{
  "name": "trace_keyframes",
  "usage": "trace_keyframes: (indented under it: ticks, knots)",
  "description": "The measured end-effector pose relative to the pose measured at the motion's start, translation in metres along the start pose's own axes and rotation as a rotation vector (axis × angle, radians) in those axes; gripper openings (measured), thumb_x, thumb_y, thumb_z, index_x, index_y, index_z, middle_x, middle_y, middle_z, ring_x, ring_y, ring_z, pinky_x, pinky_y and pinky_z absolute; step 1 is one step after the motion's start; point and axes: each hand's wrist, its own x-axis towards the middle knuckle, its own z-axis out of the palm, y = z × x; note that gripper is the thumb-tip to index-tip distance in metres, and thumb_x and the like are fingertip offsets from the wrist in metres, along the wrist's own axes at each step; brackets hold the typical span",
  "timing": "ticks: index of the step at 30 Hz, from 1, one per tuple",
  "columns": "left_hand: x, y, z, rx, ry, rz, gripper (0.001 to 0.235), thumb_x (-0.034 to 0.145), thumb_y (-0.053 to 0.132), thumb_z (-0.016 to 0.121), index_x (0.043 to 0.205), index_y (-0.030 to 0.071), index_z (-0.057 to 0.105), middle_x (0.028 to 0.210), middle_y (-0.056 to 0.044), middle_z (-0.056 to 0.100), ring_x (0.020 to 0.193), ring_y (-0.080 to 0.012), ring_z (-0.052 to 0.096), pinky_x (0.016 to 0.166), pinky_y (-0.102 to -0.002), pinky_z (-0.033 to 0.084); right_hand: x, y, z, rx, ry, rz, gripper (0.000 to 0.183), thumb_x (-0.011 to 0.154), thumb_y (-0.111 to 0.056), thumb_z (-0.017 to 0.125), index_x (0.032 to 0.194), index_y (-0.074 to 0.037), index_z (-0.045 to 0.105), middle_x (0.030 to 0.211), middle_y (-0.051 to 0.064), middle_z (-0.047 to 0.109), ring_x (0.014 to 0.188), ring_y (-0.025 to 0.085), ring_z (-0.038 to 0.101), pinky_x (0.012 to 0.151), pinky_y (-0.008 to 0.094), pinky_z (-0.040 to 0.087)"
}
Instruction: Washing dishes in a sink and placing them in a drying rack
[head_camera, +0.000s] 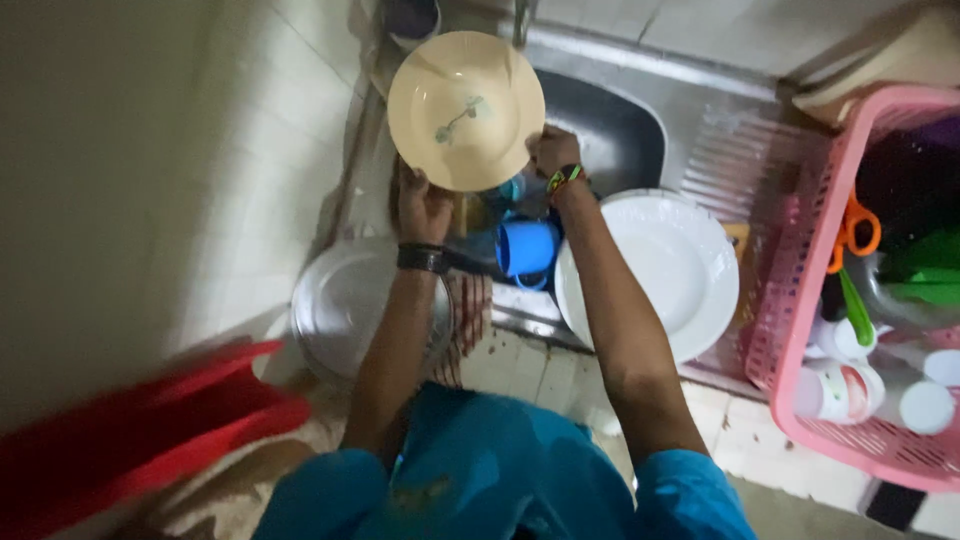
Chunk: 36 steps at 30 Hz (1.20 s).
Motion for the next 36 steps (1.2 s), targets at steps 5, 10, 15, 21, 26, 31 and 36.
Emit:
trace_keyframes:
  ticks: [5, 10, 15, 21, 26, 31, 36]
  knots:
    - [-0.017, -0.013, -0.016, -0.179, 0.259, -0.322, 0.043, 0.105, 0.006, 0.066, 0.146, 0.014, 0.055, 0.134, -0.015, 0.065, 0.124, -0.0353, 0.063, 0.114, -0.057, 0.054, -0.038, 0.001, -0.05, 0.656, 0.079, 0.417, 0.01, 0.083, -0.016, 0.076, 0.075, -0.02, 0.074, 0.06, 0.002, 0.067, 0.057, 0.026, 0.073, 0.053, 0.03, 0.054]
    - [-0.038, -0.014, 0.04, -0.085, 0.367, -0.401, 0.026, 0.098, 0.009, 0.075, 0.124, 0.009, 0.068, 0.102, -0.006, 0.064, 0.098, -0.0233, 0.062, 0.085, -0.038, 0.05, -0.103, -0.045, -0.126, 0.494, 0.266, 0.325, 0.017, 0.082, -0.022, 0.078, 0.069, -0.015, 0.067, 0.06, 0.007, 0.062, 0.06, 0.025, 0.069, 0.061, 0.03, 0.05]
    - [-0.045, -0.018, 0.064, -0.009, 0.297, -0.447, 0.019, 0.09, 0.008, 0.08, 0.107, 0.009, 0.071, 0.096, -0.009, 0.069, 0.09, -0.0265, 0.069, 0.086, -0.032, 0.06, -0.134, -0.049, -0.175, 0.265, 0.215, 0.25, 0.021, 0.079, -0.037, 0.079, 0.079, -0.018, 0.07, 0.065, 0.006, 0.065, 0.072, 0.032, 0.07, 0.065, 0.037, 0.051]
    - [-0.027, -0.059, 0.022, -0.009, 0.331, -0.717, 0.014, 0.097, 0.014, 0.071, 0.089, 0.007, 0.062, 0.079, -0.002, 0.055, 0.071, -0.0197, 0.056, 0.075, -0.035, 0.048, -0.172, -0.075, -0.197, 0.246, 0.387, -0.077, 0.023, 0.087, -0.011, 0.082, 0.089, 0.003, 0.064, 0.072, 0.025, 0.061, 0.073, 0.048, 0.067, 0.064, 0.041, 0.052]
    - [0.011, -0.086, 0.022, 0.181, 0.332, -0.912, 0.045, 0.095, 0.036, 0.07, 0.123, 0.004, 0.055, 0.118, -0.017, 0.049, 0.11, -0.0346, 0.052, 0.098, -0.051, 0.048, -0.177, -0.086, -0.191, -0.039, 0.513, -0.138, 0.021, 0.083, -0.011, 0.08, 0.086, 0.0, 0.063, 0.073, 0.026, 0.063, 0.073, 0.056, 0.063, 0.052, 0.058, 0.046]
    - [0.055, -0.133, -0.007, 0.269, 0.224, -1.036, 0.072, 0.092, 0.056, 0.072, 0.136, 0.003, 0.055, 0.136, -0.025, 0.05, 0.13, -0.0439, 0.053, 0.111, -0.061, 0.049, -0.179, -0.094, -0.17, -0.179, 0.596, -0.081, 0.011, 0.081, -0.008, 0.075, 0.084, -0.005, 0.064, 0.069, 0.015, 0.063, 0.069, 0.048, 0.066, 0.052, 0.054, 0.049]
    - [0.059, -0.101, 0.051, 0.137, 0.022, -1.081, 0.093, 0.093, 0.078, 0.042, 0.135, -0.005, 0.049, 0.118, -0.028, 0.056, 0.131, -0.0494, 0.053, 0.12, -0.061, 0.038, -0.188, -0.1, -0.163, -0.359, 0.617, -0.115, 0.012, 0.078, -0.01, 0.077, 0.086, -0.013, 0.069, 0.076, 0.004, 0.066, 0.072, 0.039, 0.069, 0.052, 0.051, 0.052]
